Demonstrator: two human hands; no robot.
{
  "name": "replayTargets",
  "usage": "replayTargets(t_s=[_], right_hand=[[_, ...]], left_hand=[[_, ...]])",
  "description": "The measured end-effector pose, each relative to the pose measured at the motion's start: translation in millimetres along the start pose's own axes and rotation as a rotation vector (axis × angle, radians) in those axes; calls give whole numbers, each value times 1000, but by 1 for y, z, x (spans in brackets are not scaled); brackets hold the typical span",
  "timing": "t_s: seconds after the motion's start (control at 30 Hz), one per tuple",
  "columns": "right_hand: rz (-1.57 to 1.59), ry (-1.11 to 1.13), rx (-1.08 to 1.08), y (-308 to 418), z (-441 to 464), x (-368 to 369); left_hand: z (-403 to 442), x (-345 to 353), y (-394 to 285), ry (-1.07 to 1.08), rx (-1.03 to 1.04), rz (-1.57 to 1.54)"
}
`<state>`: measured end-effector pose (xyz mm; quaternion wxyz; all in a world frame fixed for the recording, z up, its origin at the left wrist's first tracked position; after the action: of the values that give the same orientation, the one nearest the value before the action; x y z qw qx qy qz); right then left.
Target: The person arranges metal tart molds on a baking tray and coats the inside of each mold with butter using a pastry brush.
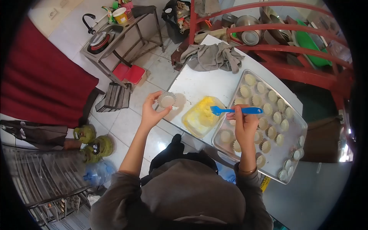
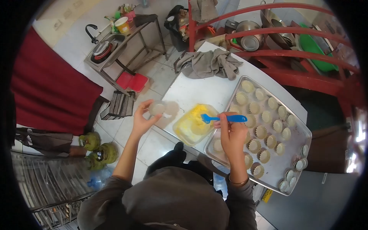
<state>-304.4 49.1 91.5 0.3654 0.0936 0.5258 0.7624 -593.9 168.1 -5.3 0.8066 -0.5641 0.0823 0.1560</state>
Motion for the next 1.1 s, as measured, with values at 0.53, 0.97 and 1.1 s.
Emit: replayTargets(t_s=[0.53,0.97,1.1], right_hand=[[-186,-161,147,-41,-12,77],[-103,-217,300,-56,-15,80],[-233,-194,214,-73,-19,90]], left_hand=[[4,31,39,279,317,62],[0,35,34,315,284,156],[-2,39,39,323,320,192]])
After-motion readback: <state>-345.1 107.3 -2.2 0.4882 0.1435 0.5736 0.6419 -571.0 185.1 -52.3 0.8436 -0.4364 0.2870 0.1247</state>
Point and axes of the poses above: each hand's wrist, its own z-axis towards the middle knuckle, its own x-axis out of the palm, y = z × x, the point moved 6 cm from there along z, towards the middle knuckle, and after that the axes turned 14 degrees about -y, right-handed, at the moved point
